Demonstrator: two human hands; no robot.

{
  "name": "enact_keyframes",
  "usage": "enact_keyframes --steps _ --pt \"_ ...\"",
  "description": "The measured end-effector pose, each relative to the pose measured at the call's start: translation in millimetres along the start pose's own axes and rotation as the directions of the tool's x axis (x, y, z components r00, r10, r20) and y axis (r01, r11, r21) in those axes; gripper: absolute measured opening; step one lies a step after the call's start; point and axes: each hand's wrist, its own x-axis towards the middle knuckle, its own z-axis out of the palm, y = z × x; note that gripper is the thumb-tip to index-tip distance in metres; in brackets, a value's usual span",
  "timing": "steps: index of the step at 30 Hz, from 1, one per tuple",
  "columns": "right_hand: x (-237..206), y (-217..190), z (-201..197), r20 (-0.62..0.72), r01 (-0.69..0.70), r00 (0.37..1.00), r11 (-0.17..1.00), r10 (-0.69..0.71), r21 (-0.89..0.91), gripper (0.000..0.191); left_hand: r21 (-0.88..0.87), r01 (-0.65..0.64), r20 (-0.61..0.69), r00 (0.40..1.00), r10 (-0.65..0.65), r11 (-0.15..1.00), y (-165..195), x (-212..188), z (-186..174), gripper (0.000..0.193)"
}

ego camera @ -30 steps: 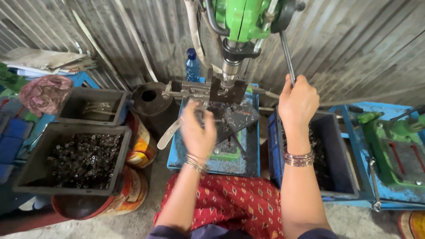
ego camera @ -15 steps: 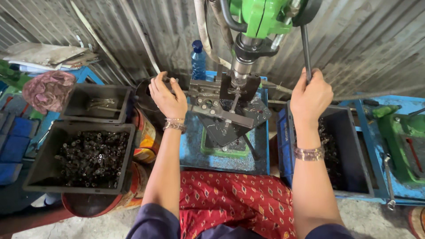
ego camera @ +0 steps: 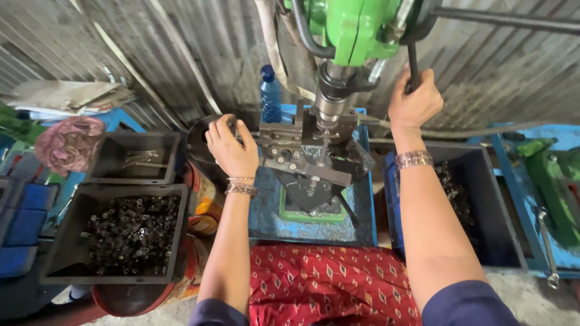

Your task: The person sits at a bench drill press in a small workshop, picks small black metal fittings one at a time from a bin, places each into a jig under the drill, and pulls the machine lever to work the part, returning finished pieces to the bin and repeating the cycle.

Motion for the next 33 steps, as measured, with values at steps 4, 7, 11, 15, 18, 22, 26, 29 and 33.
enact_keyframes --steps 4,7,11,15,18,22,26,29,33 --pt "-1.1 -1.7 2.6 -0.028 -0.006 1.0 1.0 0.007 0.019 0.041 -0.014 0.015 0.003 1.0 -0.015 1.0 -2.8 -3.4 2.6 0.015" --pt "0.9 -3.3 4.9 -0.056 -0.004 0.998 1.0 0.004 -0.01 0.043 -0.031 0.014 0.004 1.0 -0.013 0.999 -3.9 -3.6 3.1 0.015" --pt "1.6 -0.7 10.5 -0.088 0.016 0.996 1.0 -0.018 -0.023 0.04 -0.004 0.016 0.022 1.0 -0.016 1.0 -4.9 -2.8 3.2 0.016" --pt "0.9 4.9 13.7 -0.088 0.044 0.995 0.999 -0.044 -0.004 0.034 0.029 0.046 0.057 0.997 -0.047 0.999 -5.9 -3.2 4.9 0.018" --pt "3.0 3.9 15.3 -0.089 0.044 0.995 0.999 -0.045 -0.012 0.037 0.045 0.045 0.061 0.997 -0.047 0.998 -6.4 -3.3 5.9 0.017" --pt "5.8 0.5 15.7 -0.084 0.036 0.996 0.999 -0.037 -0.004 0.036 0.01 0.059 0.048 0.997 -0.059 0.998 -7.1 -3.2 5.7 0.017" --pt "5.6 2.4 17.2 -0.058 -0.006 0.998 1.0 0.007 0.006 0.035 0.022 0.061 0.048 0.997 -0.062 0.998 -8.3 -3.2 6.0 0.017" --pt "5.6 5.3 19.3 -0.074 0.031 0.997 1.0 -0.03 0.003 0.025 0.025 0.068 0.047 0.996 -0.07 0.997 -9.0 -3.5 7.1 0.017" --pt "6.6 5.5 21.6 -0.09 0.051 0.995 0.999 -0.049 0.012 0.017 0.026 0.07 0.047 0.996 -0.071 0.997 -9.4 -3.6 8.0 0.017"
